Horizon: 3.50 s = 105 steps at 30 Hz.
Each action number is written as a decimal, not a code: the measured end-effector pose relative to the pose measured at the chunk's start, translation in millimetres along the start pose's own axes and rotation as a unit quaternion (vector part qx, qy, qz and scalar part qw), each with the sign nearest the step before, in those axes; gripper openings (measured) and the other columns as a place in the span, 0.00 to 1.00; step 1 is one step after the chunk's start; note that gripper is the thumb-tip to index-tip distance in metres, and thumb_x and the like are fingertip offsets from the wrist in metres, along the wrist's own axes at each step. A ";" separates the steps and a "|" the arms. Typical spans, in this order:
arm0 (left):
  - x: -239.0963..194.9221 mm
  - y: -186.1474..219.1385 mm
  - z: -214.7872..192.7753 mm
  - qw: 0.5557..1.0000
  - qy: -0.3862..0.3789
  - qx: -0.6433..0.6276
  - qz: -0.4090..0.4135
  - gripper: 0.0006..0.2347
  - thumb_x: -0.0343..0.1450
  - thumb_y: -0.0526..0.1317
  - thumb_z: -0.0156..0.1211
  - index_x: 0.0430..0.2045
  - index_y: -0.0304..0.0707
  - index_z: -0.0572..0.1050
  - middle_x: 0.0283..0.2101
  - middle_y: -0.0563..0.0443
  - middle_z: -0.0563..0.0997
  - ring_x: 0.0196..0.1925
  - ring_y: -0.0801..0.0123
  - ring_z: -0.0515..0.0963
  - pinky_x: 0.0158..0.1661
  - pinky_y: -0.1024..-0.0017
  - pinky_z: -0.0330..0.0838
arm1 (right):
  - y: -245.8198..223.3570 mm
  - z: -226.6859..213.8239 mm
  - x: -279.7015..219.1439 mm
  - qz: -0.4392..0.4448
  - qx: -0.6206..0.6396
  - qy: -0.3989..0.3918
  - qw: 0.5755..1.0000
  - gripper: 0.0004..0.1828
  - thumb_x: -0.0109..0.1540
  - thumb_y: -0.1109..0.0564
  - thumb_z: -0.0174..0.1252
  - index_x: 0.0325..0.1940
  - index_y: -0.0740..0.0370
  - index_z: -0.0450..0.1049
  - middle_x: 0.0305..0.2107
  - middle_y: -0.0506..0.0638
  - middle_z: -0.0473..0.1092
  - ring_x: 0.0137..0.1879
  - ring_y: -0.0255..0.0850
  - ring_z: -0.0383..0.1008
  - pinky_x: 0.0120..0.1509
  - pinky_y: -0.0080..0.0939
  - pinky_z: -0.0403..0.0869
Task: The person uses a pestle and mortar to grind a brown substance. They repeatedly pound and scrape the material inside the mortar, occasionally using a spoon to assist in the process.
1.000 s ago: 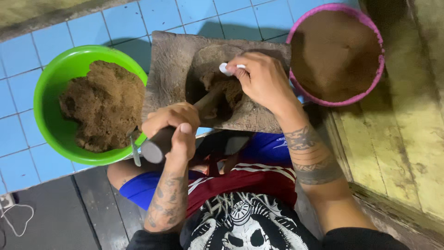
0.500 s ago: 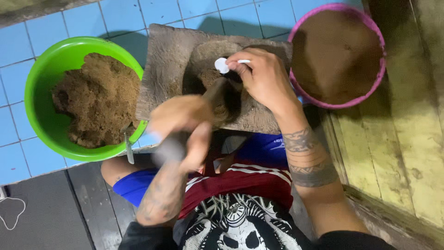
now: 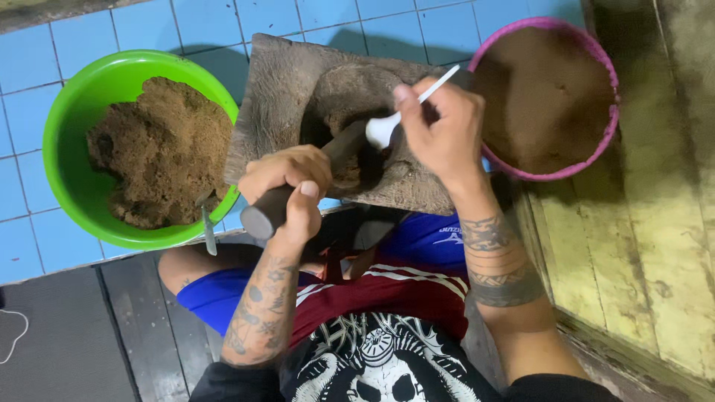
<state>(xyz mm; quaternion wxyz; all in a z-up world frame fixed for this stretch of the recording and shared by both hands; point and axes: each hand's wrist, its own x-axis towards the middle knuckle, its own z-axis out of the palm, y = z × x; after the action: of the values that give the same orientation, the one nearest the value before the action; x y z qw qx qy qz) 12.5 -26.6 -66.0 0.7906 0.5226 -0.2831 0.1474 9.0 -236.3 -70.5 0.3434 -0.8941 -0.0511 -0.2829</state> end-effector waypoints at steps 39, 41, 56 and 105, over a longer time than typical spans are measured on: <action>3.1 25.5 25.8 0.990 -0.089 0.104 0.029 0.11 0.65 0.32 0.51 0.11 0.37 0.58 0.15 0.50 0.64 0.14 0.65 0.60 0.21 0.71 0.57 | 26.4 21.0 -3.2 -0.040 -0.092 -0.069 0.993 0.13 0.75 0.51 0.49 0.43 0.61 0.72 0.36 0.50 0.75 0.36 0.42 0.76 0.34 0.40 0.76; 9.3 9.8 14.6 0.995 -0.073 0.012 0.070 0.14 0.66 0.30 0.58 0.08 0.38 0.66 0.09 0.53 0.63 0.10 0.65 0.60 0.16 0.69 0.60 | 26.3 23.2 -8.7 -0.005 -0.057 -0.107 0.993 0.03 0.69 0.55 0.56 0.42 0.47 0.75 0.31 0.50 0.72 0.42 0.56 0.78 0.44 0.54 0.76; 15.0 8.3 20.8 0.995 -0.078 0.053 0.015 0.11 0.62 0.30 0.58 0.07 0.41 0.67 0.10 0.54 0.58 0.12 0.67 0.56 0.16 0.69 0.56 | 38.1 24.2 -2.3 -0.070 -0.075 -0.036 0.994 0.06 0.71 0.55 0.53 0.40 0.49 0.74 0.27 0.49 0.70 0.37 0.54 0.77 0.42 0.50 0.75; 39.4 6.2 20.0 0.992 -0.100 0.075 -0.002 0.12 0.65 0.33 0.57 0.07 0.42 0.66 0.09 0.53 0.60 0.12 0.70 0.57 0.17 0.70 0.57 | 14.9 17.9 -0.4 0.028 0.008 -0.110 0.993 0.07 0.66 0.57 0.60 0.43 0.44 0.80 0.34 0.45 0.77 0.48 0.50 0.79 0.52 0.49 0.76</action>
<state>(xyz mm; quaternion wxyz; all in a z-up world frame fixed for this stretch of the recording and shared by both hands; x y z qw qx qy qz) 34.7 -44.7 -31.8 0.7173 0.5928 -0.3479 0.1139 21.4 -236.0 -90.2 0.3509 -0.9180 -0.0659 -0.1727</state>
